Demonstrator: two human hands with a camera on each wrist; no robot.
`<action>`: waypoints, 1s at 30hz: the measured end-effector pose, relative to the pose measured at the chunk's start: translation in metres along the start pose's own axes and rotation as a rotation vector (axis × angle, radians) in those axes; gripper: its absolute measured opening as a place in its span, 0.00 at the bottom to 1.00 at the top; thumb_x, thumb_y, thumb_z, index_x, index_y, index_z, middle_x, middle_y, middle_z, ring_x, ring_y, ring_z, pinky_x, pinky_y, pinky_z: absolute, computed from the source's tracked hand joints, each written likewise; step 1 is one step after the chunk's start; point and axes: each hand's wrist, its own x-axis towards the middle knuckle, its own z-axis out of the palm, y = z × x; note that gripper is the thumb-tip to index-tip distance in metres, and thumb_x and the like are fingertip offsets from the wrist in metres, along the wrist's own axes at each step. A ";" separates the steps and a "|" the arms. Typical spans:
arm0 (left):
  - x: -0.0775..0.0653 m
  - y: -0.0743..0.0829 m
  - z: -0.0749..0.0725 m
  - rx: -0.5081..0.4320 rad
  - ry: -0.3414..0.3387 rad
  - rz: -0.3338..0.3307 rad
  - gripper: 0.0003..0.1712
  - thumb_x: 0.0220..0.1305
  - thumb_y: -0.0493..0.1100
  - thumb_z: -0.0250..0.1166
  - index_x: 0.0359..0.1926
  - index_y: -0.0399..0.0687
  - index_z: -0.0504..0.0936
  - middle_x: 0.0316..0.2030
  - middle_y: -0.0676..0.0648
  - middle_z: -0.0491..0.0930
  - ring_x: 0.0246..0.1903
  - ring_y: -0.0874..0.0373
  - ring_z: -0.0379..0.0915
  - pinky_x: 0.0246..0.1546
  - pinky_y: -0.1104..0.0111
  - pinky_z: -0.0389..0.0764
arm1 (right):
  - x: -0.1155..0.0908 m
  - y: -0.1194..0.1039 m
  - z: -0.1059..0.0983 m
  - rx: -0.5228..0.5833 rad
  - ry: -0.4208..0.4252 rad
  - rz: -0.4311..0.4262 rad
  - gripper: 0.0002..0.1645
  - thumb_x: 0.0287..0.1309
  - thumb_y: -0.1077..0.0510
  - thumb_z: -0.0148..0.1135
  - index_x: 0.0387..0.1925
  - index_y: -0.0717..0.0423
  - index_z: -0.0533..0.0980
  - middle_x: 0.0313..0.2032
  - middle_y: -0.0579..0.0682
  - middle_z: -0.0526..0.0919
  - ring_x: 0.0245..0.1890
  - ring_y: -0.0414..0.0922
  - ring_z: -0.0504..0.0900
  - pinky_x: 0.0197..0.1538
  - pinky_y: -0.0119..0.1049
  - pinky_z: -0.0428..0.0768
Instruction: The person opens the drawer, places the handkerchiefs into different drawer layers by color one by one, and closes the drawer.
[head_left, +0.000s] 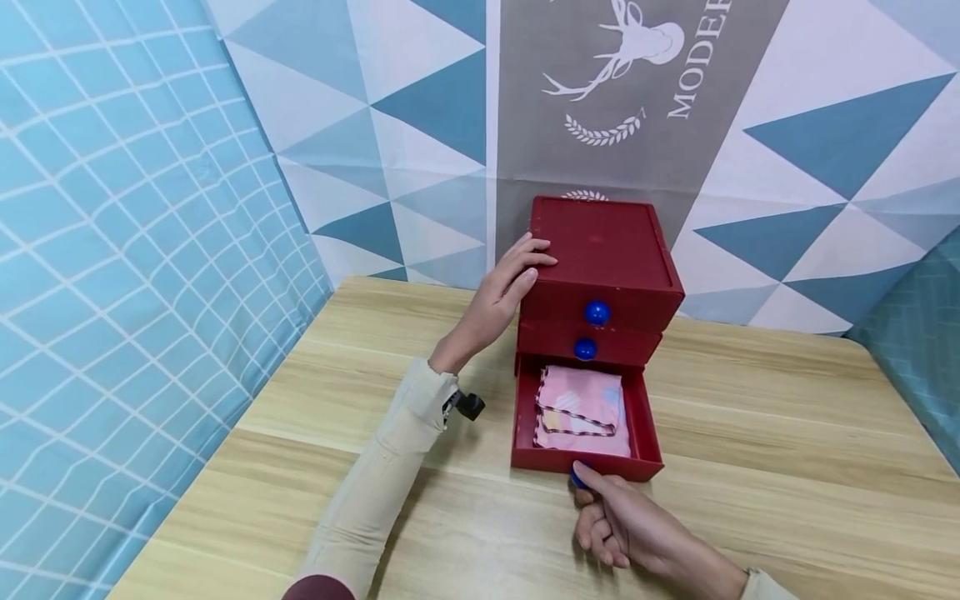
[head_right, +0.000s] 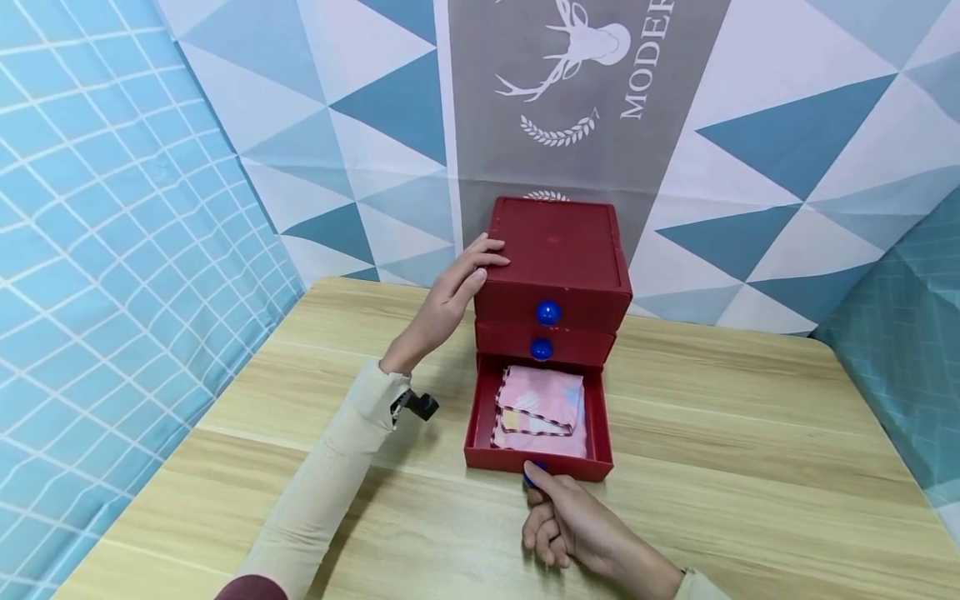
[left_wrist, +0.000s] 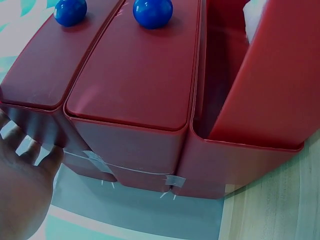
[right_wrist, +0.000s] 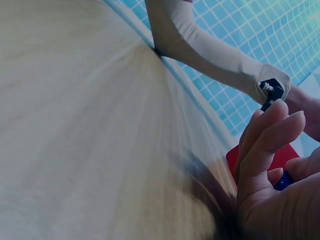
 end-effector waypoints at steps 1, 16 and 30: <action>0.000 0.000 0.000 0.001 -0.001 -0.005 0.19 0.76 0.36 0.46 0.58 0.31 0.75 0.68 0.33 0.64 0.76 0.39 0.43 0.75 0.62 0.48 | 0.001 -0.001 -0.001 -0.004 -0.008 -0.005 0.28 0.73 0.33 0.42 0.32 0.52 0.63 0.23 0.48 0.85 0.14 0.37 0.79 0.14 0.24 0.71; 0.000 0.001 -0.001 0.004 -0.002 -0.005 0.18 0.76 0.34 0.45 0.58 0.30 0.75 0.68 0.32 0.64 0.75 0.37 0.42 0.76 0.60 0.46 | 0.015 -0.020 -0.016 -0.067 0.006 -0.008 0.28 0.74 0.34 0.41 0.32 0.53 0.64 0.22 0.48 0.84 0.12 0.35 0.77 0.12 0.23 0.70; 0.001 0.001 0.001 -0.009 0.001 0.004 0.18 0.75 0.35 0.46 0.58 0.30 0.75 0.68 0.32 0.64 0.75 0.35 0.43 0.75 0.60 0.48 | 0.027 -0.035 -0.019 -0.133 0.013 -0.007 0.30 0.73 0.33 0.40 0.31 0.54 0.64 0.22 0.49 0.84 0.13 0.36 0.78 0.12 0.24 0.70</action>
